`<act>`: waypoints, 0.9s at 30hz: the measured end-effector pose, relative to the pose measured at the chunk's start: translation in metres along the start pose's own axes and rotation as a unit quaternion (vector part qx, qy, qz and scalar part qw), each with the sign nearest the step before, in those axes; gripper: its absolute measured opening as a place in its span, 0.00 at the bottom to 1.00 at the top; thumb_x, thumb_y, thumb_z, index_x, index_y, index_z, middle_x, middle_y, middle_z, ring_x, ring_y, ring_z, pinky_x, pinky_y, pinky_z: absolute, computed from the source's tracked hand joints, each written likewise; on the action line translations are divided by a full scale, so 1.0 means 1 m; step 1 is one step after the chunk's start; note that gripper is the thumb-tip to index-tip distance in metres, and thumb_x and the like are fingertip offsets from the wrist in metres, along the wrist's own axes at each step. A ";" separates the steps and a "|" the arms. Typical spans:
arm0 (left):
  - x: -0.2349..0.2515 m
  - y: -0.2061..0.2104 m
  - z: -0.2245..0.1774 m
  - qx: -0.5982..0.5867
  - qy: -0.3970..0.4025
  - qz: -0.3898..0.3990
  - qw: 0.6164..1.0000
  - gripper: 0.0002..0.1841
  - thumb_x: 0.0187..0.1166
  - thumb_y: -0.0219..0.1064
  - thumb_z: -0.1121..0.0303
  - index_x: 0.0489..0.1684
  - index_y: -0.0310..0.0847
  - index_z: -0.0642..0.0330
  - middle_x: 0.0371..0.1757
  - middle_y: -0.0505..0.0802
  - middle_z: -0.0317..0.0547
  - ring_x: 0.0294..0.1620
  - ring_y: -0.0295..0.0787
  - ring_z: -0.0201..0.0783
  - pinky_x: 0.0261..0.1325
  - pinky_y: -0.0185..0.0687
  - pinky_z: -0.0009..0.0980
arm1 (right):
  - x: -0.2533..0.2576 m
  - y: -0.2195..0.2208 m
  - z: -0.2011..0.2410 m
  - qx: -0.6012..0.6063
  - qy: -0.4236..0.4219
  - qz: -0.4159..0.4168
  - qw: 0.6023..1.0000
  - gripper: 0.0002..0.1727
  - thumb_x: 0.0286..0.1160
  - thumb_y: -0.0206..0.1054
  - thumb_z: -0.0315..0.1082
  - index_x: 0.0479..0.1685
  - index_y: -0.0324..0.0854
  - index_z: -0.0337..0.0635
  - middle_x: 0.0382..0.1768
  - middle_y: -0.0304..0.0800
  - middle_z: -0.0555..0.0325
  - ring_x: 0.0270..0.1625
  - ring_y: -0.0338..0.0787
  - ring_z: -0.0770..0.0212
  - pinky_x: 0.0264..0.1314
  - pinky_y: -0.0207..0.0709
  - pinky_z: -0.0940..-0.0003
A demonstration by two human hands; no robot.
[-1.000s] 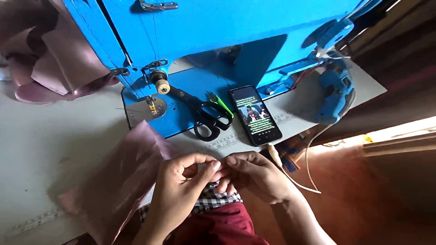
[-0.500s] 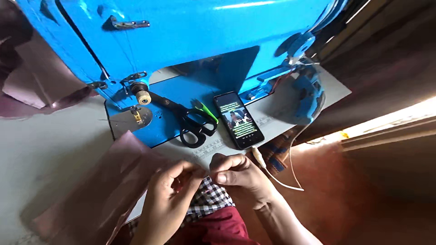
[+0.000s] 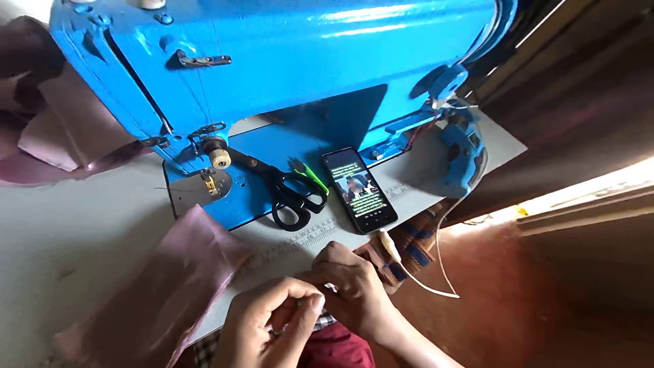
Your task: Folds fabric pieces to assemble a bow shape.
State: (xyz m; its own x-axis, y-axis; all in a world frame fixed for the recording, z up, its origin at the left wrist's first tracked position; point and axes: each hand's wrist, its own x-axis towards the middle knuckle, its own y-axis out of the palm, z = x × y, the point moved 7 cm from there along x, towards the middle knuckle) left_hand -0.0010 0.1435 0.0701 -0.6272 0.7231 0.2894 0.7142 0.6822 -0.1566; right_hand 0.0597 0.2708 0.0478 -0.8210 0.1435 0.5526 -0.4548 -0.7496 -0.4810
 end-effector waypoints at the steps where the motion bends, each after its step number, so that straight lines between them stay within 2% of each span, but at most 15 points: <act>1: 0.000 -0.003 0.000 -0.007 -0.010 -0.011 1.000 0.04 0.81 0.66 0.72 0.40 0.86 0.63 0.29 0.89 0.27 0.28 0.77 0.09 0.32 0.72 0.06 | 0.000 -0.001 -0.002 0.027 0.012 0.005 1.000 0.08 0.73 0.69 0.31 0.27 0.88 0.39 0.29 0.86 0.58 0.41 0.83 0.72 0.46 0.73 0.85; 2: -0.001 -0.008 0.000 -0.010 -0.019 -0.027 0.999 0.04 0.82 0.66 0.72 0.41 0.86 0.60 0.30 0.89 0.24 0.28 0.77 0.08 0.32 0.73 0.06 | 0.000 -0.002 -0.004 0.058 0.027 0.010 0.998 0.08 0.72 0.71 0.31 0.27 0.86 0.38 0.29 0.84 0.58 0.40 0.82 0.74 0.45 0.72 0.87; 4: -0.001 -0.017 0.002 -0.006 -0.028 -0.062 0.998 0.04 0.82 0.66 0.70 0.41 0.87 0.55 0.29 0.87 0.19 0.26 0.74 0.07 0.29 0.68 0.06 | -0.001 -0.006 -0.007 0.134 0.058 0.023 0.989 0.08 0.71 0.74 0.30 0.28 0.84 0.37 0.31 0.82 0.60 0.39 0.80 0.79 0.43 0.71 0.91; 6: -0.002 -0.023 0.005 -0.005 -0.034 -0.080 0.996 0.04 0.81 0.67 0.70 0.41 0.88 0.53 0.28 0.87 0.17 0.25 0.74 0.07 0.28 0.69 0.05 | -0.001 -0.010 -0.008 0.235 0.085 0.044 0.967 0.09 0.71 0.77 0.31 0.30 0.81 0.39 0.34 0.79 0.64 0.39 0.78 0.84 0.40 0.71 0.94; 8: -0.004 -0.021 0.010 -0.008 -0.047 -0.057 0.997 0.03 0.81 0.67 0.71 0.40 0.88 0.55 0.26 0.87 0.19 0.25 0.75 0.07 0.28 0.70 0.06 | 0.001 -0.014 -0.007 0.345 0.095 0.059 0.932 0.09 0.69 0.79 0.31 0.32 0.81 0.44 0.36 0.82 0.69 0.41 0.80 0.85 0.41 0.73 0.92; 11: -0.010 -0.001 0.014 -0.022 -0.060 0.037 0.997 0.05 0.80 0.68 0.73 0.39 0.88 0.64 0.25 0.89 0.30 0.24 0.76 0.09 0.29 0.73 0.08 | 0.006 -0.018 -0.011 0.447 0.096 0.034 0.889 0.08 0.67 0.80 0.30 0.35 0.84 0.47 0.38 0.87 0.71 0.44 0.85 0.82 0.46 0.79 0.88; 13: -0.012 0.010 0.013 -0.023 -0.068 0.074 0.995 0.06 0.79 0.68 0.75 0.39 0.88 0.70 0.22 0.89 0.37 0.21 0.76 0.13 0.27 0.72 0.10 | 0.005 -0.022 -0.019 0.415 0.111 -0.014 0.903 0.05 0.67 0.80 0.31 0.35 0.89 0.48 0.39 0.90 0.72 0.46 0.87 0.81 0.49 0.81 0.87; 15: -0.012 0.008 0.009 -0.028 -0.063 0.065 0.995 0.06 0.79 0.67 0.76 0.39 0.88 0.71 0.21 0.88 0.37 0.21 0.74 0.12 0.26 0.70 0.10 | 0.004 -0.028 -0.022 0.318 0.106 -0.053 0.940 0.02 0.69 0.79 0.34 0.36 0.92 0.49 0.40 0.91 0.72 0.47 0.88 0.82 0.50 0.83 0.87; 17: -0.011 -0.001 0.002 -0.046 -0.058 0.046 0.996 0.05 0.79 0.67 0.77 0.40 0.88 0.70 0.22 0.88 0.33 0.22 0.74 0.10 0.27 0.69 0.09 | 0.002 -0.033 -0.018 0.230 0.074 -0.052 0.969 0.04 0.73 0.77 0.36 0.37 0.92 0.46 0.40 0.92 0.69 0.47 0.89 0.81 0.51 0.83 0.87; 21: -0.011 -0.018 -0.009 -0.079 -0.056 0.018 0.995 0.04 0.81 0.68 0.75 0.43 0.89 0.59 0.29 0.92 0.24 0.28 0.79 0.08 0.32 0.73 0.08 | -0.003 -0.024 -0.003 0.100 -0.021 0.012 0.995 0.10 0.82 0.70 0.39 0.40 0.91 0.43 0.40 0.92 0.61 0.50 0.88 0.74 0.58 0.80 0.81; 24: -0.011 -0.024 -0.011 -0.116 -0.046 0.005 0.992 0.06 0.82 0.68 0.72 0.45 0.91 0.50 0.38 0.95 0.18 0.35 0.85 0.08 0.40 0.80 0.09 | -0.007 -0.014 0.004 0.019 -0.069 0.034 0.997 0.11 0.84 0.66 0.39 0.40 0.92 0.45 0.40 0.93 0.60 0.51 0.89 0.69 0.58 0.79 0.76; 27: -0.012 -0.030 -0.013 -0.163 -0.045 -0.005 0.986 0.07 0.83 0.68 0.69 0.48 0.93 0.46 0.42 0.96 0.18 0.38 0.88 0.11 0.43 0.82 0.10 | -0.006 -0.022 0.004 0.038 -0.060 0.028 0.997 0.13 0.87 0.63 0.39 0.42 0.90 0.43 0.42 0.92 0.59 0.52 0.88 0.69 0.57 0.78 0.76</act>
State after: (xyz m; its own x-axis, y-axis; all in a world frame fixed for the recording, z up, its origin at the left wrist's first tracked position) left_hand -0.0104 0.1130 0.0834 -0.6491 0.7334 0.2020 0.7607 0.6287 0.1615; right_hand 0.0759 0.2837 0.0573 -0.7952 0.0241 0.6058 -0.3774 -0.8017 -0.4635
